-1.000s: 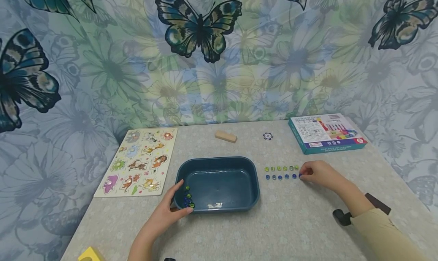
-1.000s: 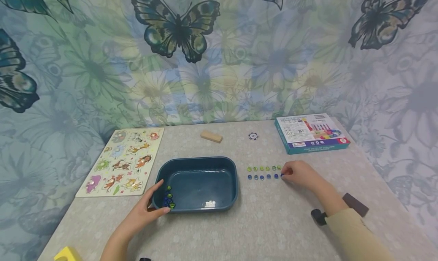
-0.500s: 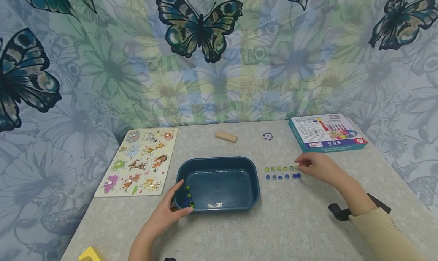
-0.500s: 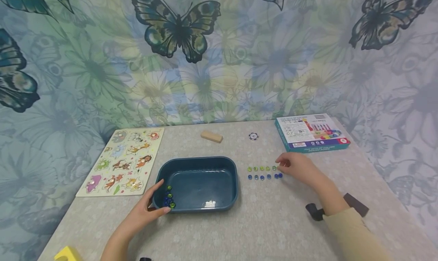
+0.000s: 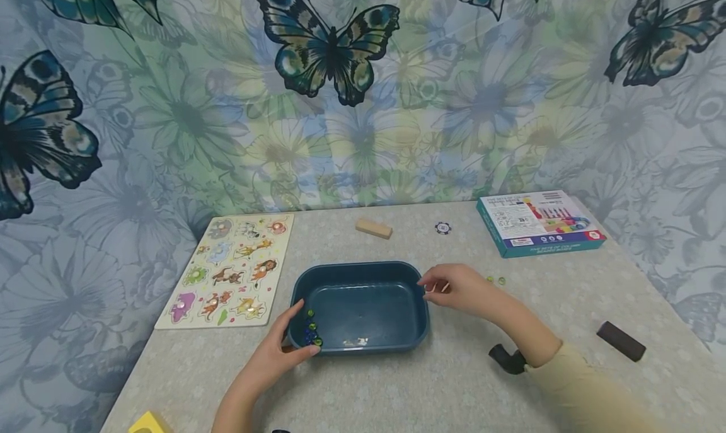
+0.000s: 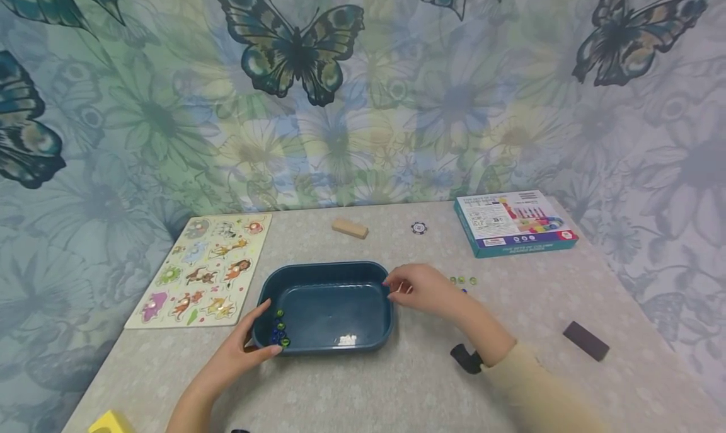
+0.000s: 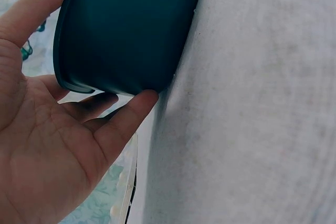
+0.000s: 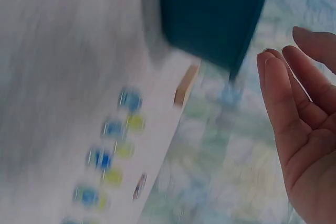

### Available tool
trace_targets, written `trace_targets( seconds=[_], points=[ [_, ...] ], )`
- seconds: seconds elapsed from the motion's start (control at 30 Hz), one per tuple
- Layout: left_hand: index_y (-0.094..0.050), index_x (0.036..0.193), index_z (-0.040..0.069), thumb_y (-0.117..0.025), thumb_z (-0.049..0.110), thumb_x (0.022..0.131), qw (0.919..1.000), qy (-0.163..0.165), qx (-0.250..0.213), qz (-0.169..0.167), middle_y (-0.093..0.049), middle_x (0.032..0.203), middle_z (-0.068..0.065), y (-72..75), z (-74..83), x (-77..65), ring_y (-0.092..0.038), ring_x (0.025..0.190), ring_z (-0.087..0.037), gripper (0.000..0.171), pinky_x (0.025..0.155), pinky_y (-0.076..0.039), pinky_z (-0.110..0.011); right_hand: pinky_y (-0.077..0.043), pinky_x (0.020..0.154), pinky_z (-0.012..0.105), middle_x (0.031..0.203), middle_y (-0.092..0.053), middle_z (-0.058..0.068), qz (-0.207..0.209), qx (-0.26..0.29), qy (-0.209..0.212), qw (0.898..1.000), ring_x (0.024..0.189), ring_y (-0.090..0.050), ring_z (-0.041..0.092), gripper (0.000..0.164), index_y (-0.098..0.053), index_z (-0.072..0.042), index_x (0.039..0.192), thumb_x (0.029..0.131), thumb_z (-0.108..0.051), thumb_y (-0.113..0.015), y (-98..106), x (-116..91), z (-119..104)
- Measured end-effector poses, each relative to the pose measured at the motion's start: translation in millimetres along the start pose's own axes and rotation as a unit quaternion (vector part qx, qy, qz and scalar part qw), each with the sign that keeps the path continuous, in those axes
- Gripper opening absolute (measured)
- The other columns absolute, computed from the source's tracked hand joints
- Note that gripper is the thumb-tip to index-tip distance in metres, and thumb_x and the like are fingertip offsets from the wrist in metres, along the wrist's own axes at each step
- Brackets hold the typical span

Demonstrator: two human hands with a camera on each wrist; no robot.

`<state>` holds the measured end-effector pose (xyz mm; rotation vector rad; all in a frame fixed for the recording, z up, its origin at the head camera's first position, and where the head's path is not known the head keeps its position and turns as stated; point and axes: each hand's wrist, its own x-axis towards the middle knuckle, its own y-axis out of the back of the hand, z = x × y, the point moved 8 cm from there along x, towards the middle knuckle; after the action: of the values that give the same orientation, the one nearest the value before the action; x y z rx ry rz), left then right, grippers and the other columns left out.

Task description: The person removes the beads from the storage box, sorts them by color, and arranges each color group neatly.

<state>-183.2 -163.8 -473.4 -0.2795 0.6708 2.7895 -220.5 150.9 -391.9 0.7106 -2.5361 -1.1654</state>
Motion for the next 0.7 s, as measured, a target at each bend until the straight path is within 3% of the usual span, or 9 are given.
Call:
trace_targets(
  seconds=[0.2, 0.43, 0.7],
  points=[
    [-0.022, 0.148, 0.029, -0.077, 0.035, 0.076, 1.0, 0.002, 0.0, 0.001, -0.009, 0.154, -0.014, -0.1, -0.7, 0.3, -0.014, 0.137, -0.045, 0.09, 0.094, -0.043, -0.048, -0.049, 0.066, 0.02, 0.091, -0.066, -0.002, -0.057, -0.021, 0.048, 0.997, 0.075, -0.056, 0.002, 0.021, -0.068, -0.007, 0.106, 0.085, -0.015, -0.068, -51, 24, -31],
    [-0.022, 0.148, 0.028, -0.077, 0.035, 0.076, 1.0, 0.005, 0.005, 0.002, -0.01, 0.154, -0.015, 0.4, -1.1, -0.3, -0.013, 0.137, -0.044, 0.091, 0.095, -0.043, -0.048, -0.046, 0.061, 0.018, 0.074, -0.058, -0.014, -0.119, -0.004, 0.025, 0.993, 0.066, -0.053, -0.001, 0.02, -0.069, -0.008, 0.102, 0.083, -0.015, -0.07, -100, 45, -46],
    [-0.022, 0.148, 0.028, -0.077, 0.033, 0.077, 1.0, 0.006, -0.004, -0.003, -0.01, 0.154, -0.014, 0.8, -1.0, -0.9, -0.014, 0.138, -0.043, 0.089, 0.094, -0.043, -0.047, -0.044, 0.056, 0.016, 0.068, -0.057, -0.012, -0.136, 0.017, 0.005, 0.991, 0.06, -0.051, 0.0, 0.016, -0.071, -0.009, 0.097, 0.082, -0.015, -0.072, -133, 65, -62]
  ],
)
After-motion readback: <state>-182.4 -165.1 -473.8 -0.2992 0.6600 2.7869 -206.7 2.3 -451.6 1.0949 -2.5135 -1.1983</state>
